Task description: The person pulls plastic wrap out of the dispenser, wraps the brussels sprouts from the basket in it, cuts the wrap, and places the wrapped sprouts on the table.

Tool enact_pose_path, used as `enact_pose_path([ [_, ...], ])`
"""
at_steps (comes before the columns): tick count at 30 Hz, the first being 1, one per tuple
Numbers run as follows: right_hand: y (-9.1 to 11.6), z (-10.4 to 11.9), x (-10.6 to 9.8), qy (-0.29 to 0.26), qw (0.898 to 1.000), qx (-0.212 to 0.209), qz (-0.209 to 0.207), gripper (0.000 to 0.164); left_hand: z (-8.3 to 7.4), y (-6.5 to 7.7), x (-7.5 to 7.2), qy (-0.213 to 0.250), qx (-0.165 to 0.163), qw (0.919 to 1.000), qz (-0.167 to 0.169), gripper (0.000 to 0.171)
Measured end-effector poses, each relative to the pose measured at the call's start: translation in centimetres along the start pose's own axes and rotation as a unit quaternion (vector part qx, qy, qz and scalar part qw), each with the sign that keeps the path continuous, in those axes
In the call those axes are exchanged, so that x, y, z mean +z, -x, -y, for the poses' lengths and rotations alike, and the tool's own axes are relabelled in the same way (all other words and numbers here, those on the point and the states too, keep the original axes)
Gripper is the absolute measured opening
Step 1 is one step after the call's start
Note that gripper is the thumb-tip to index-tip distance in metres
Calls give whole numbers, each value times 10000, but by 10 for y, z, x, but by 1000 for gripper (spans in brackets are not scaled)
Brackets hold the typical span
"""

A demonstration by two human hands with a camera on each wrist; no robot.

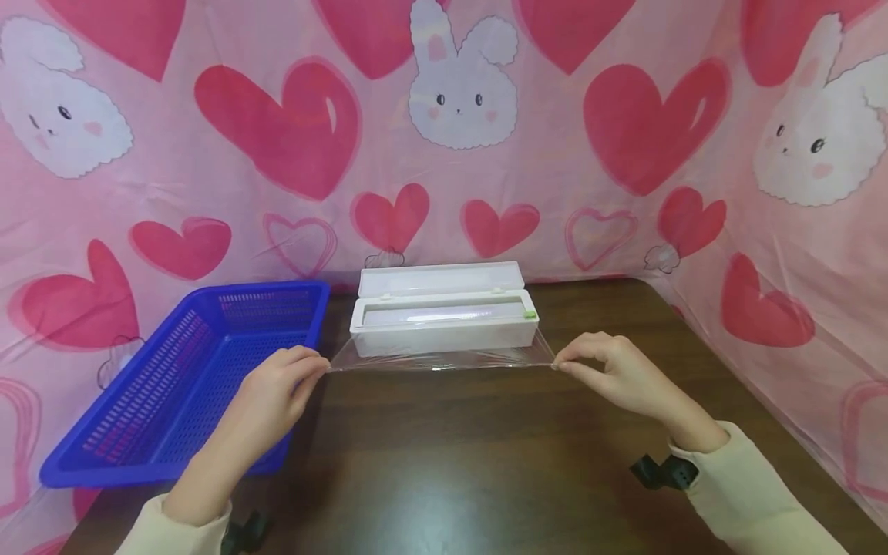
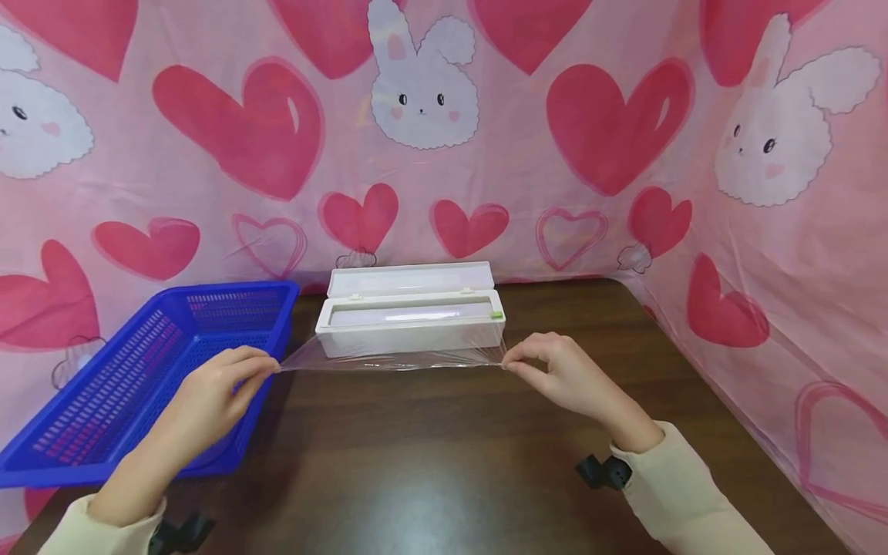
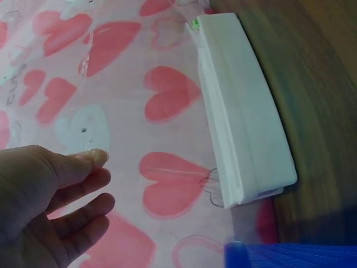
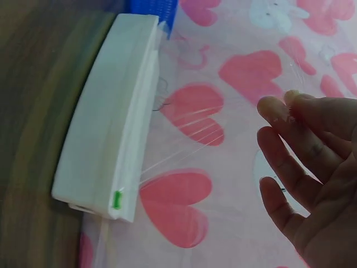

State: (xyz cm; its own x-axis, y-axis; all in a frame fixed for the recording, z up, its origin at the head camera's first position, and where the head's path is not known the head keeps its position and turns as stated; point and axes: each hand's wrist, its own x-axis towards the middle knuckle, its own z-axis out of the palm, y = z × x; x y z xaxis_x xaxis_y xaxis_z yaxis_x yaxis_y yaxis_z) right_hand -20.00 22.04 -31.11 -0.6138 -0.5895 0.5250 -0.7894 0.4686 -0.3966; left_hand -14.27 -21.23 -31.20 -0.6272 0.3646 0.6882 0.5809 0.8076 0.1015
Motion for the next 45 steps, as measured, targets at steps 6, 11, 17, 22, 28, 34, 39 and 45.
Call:
enact_pose_path([
  [6, -1, 9, -6, 26, 9993, -242, -290, 27, -6, -1, -6, -59, -74, 9997, -226, 14],
  [11, 0, 17, -10, -14, 9979, -430, -477, 29, -9, 0, -11, -43, -57, 9993, -364, 19],
  [17, 7, 17, -10, -253, 9981, -537, -153, 25, -10, 4, -15, 20, 290, 9995, -153, 6],
  [22, 19, 12, -5, -631, 9951, -550, 522, 20, -11, 16, -10, 145, 976, 9942, 424, 43],
  [28, 29, 2, 10, -999, 9835, -429, 1449, 19, -18, 29, 4, -205, 1204, 9872, 1027, 19],
  [34, 34, -14, 34, -1033, 9727, -227, 2066, 10, -35, 42, 30, -1166, 1025, 9717, 1781, 23],
  [39, 39, -28, 54, -1047, 9662, -172, 2350, 8, -42, 53, 50, -1708, 952, 9595, 2027, 16],
  [45, 44, -38, 69, -959, 9645, -100, 2459, 10, -39, 61, 67, -1696, 862, 9594, 2083, 12],
])
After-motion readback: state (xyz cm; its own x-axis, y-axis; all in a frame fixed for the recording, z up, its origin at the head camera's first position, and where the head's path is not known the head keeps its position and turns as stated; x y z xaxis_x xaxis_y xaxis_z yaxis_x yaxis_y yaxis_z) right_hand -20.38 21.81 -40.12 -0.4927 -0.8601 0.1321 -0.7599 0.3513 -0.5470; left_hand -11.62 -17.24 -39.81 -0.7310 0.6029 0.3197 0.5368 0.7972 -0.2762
